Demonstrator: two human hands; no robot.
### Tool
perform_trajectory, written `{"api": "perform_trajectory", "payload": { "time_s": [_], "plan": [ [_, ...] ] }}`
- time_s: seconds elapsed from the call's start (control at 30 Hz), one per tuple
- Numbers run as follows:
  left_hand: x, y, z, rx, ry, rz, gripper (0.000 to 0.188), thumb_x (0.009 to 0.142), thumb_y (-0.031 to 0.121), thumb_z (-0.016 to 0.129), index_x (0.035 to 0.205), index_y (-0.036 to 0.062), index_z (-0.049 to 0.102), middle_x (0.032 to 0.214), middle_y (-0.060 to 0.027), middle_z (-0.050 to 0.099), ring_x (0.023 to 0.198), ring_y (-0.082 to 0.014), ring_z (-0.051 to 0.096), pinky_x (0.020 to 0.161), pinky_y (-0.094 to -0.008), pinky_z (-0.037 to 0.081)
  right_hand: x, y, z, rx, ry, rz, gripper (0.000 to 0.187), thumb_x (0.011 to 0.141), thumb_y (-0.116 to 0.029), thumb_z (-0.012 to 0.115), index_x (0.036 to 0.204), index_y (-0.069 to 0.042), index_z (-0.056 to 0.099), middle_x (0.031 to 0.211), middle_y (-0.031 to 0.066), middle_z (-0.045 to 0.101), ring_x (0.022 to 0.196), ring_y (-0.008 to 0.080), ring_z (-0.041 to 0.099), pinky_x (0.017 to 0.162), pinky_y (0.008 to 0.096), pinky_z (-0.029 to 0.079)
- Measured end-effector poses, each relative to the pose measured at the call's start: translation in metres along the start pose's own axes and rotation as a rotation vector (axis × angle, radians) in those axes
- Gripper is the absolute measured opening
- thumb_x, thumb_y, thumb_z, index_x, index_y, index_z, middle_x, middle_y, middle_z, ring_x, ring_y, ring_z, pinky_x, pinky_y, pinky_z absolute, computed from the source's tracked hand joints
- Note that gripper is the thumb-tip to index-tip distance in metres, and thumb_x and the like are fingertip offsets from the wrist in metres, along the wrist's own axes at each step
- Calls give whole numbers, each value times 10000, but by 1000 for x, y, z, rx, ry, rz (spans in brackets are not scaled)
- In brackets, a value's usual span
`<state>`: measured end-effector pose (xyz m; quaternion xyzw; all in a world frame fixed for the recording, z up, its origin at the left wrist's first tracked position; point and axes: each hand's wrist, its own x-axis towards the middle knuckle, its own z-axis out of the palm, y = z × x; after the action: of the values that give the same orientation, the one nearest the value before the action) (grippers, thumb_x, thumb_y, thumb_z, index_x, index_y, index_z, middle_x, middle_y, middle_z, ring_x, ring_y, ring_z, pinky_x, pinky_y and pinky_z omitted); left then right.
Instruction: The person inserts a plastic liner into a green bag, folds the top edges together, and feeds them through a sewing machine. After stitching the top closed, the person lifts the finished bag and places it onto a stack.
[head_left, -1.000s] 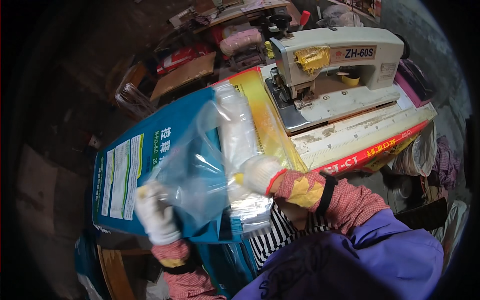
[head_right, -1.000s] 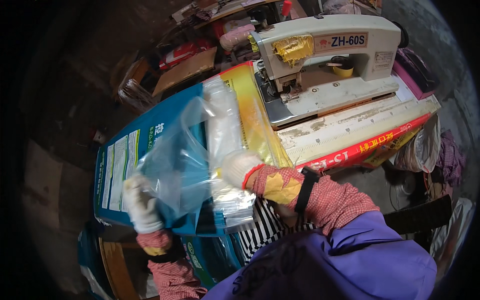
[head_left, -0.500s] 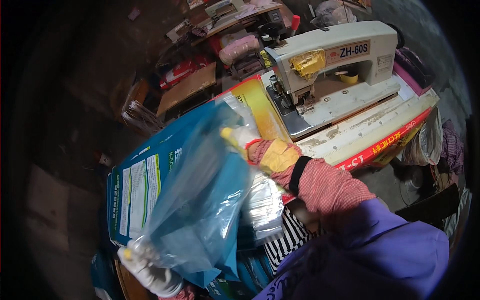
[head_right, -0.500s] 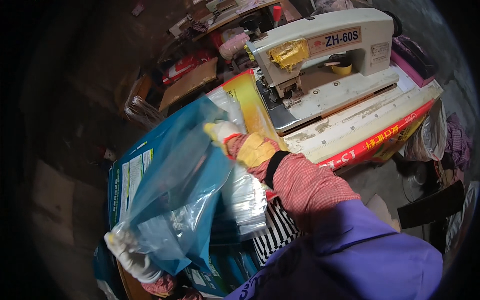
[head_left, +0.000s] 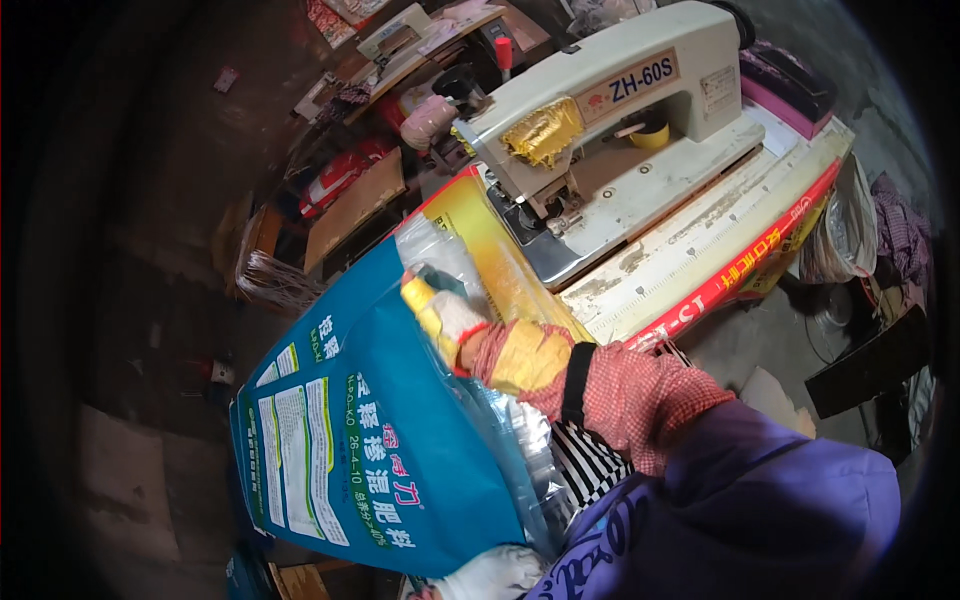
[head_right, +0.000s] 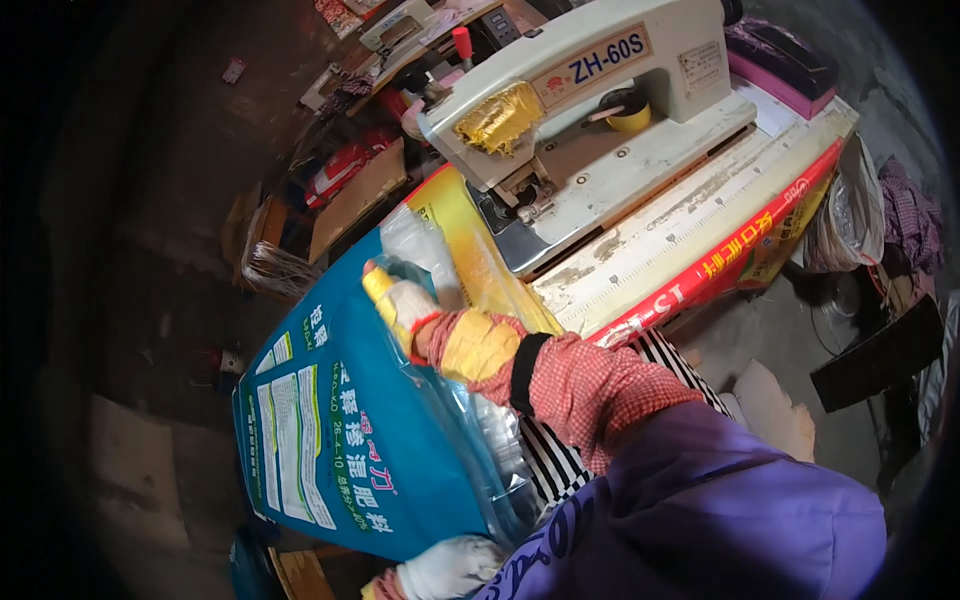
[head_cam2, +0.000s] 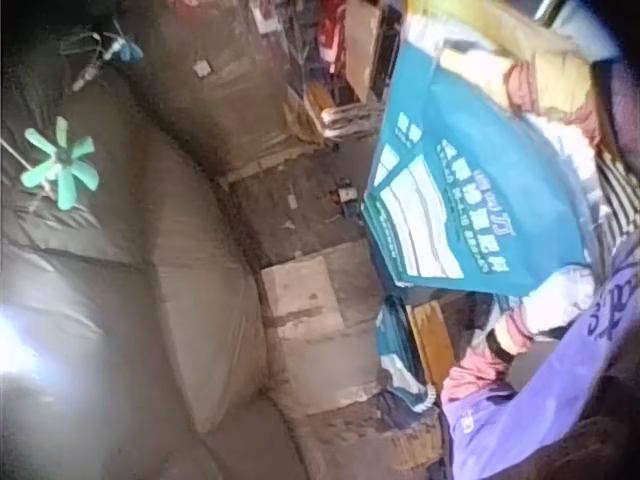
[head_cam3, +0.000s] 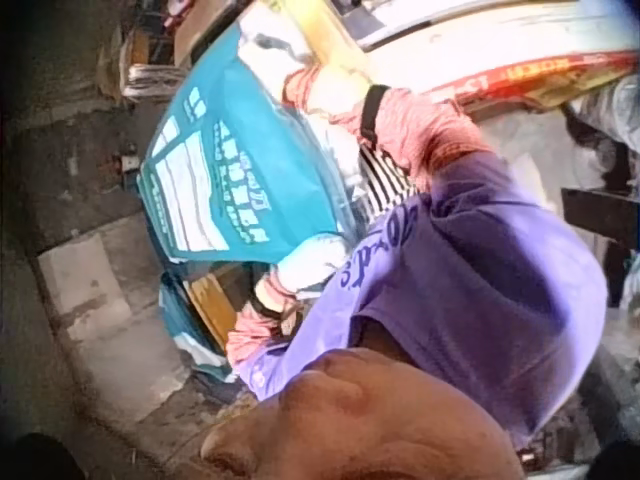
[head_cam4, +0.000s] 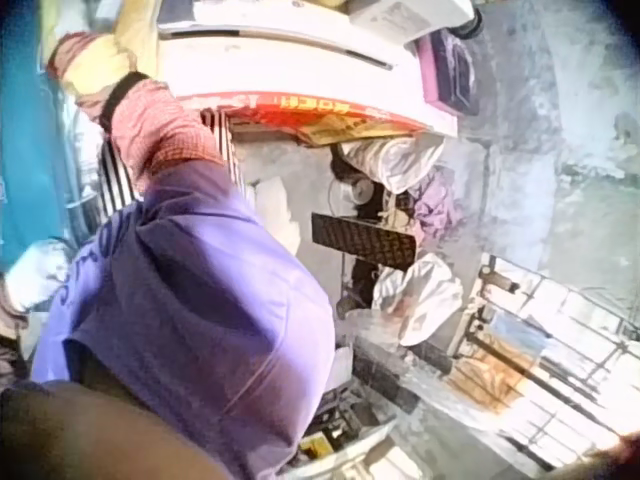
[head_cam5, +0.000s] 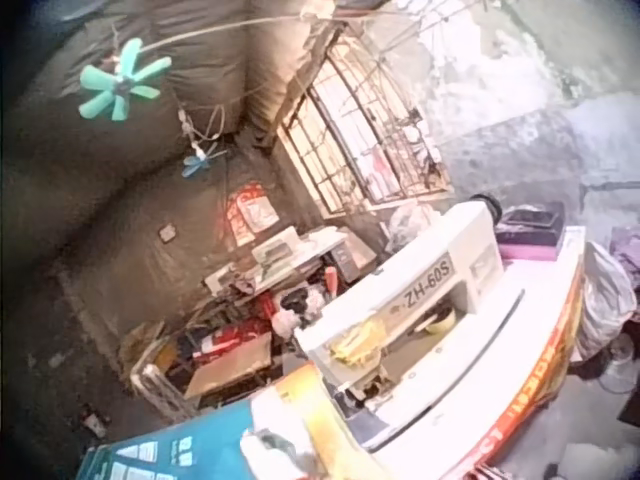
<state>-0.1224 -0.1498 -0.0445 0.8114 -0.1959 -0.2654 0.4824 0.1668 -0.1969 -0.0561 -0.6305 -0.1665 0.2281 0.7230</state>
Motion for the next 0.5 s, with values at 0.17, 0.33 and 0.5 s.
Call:
{"api": "perform_trajectory", "payload": {
  "time_s": [0.17, 0.33, 0.5],
  "plan": [
    [71, 98, -93, 830, 130, 51, 192, 755, 63, 668, 821, 82, 489, 779, -79, 589, 698, -236, 587, 598, -304, 477, 7, 66, 41, 350, -14, -33, 604, 877, -493, 464, 1290, -56, 415, 1060, 173, 597, 1043, 315, 540, 862, 362, 439],
    [140, 107, -175, 1602, 679, 176, 329, 629, 33, 728, 932, 30, 597, 1021, -112, 590, 948, -291, 560, 816, -371, 461, -50, 21, 31, -66, -97, -281, 791, 791, -478, 613, 1366, -50, 279, 1191, 240, 533, 1087, 367, 532, 882, 395, 438],
    [182, 75, -192, 1663, 432, 155, 42, 601, 84, 620, 622, 52, 602, 876, -110, 616, 813, -300, 588, 699, -392, 486, -65, 12, 25, -650, -434, -249, 699, 794, -445, 584, 1344, -89, 339, 1174, 227, 538, 1092, 350, 528, 882, 392, 434]
  ]
}}
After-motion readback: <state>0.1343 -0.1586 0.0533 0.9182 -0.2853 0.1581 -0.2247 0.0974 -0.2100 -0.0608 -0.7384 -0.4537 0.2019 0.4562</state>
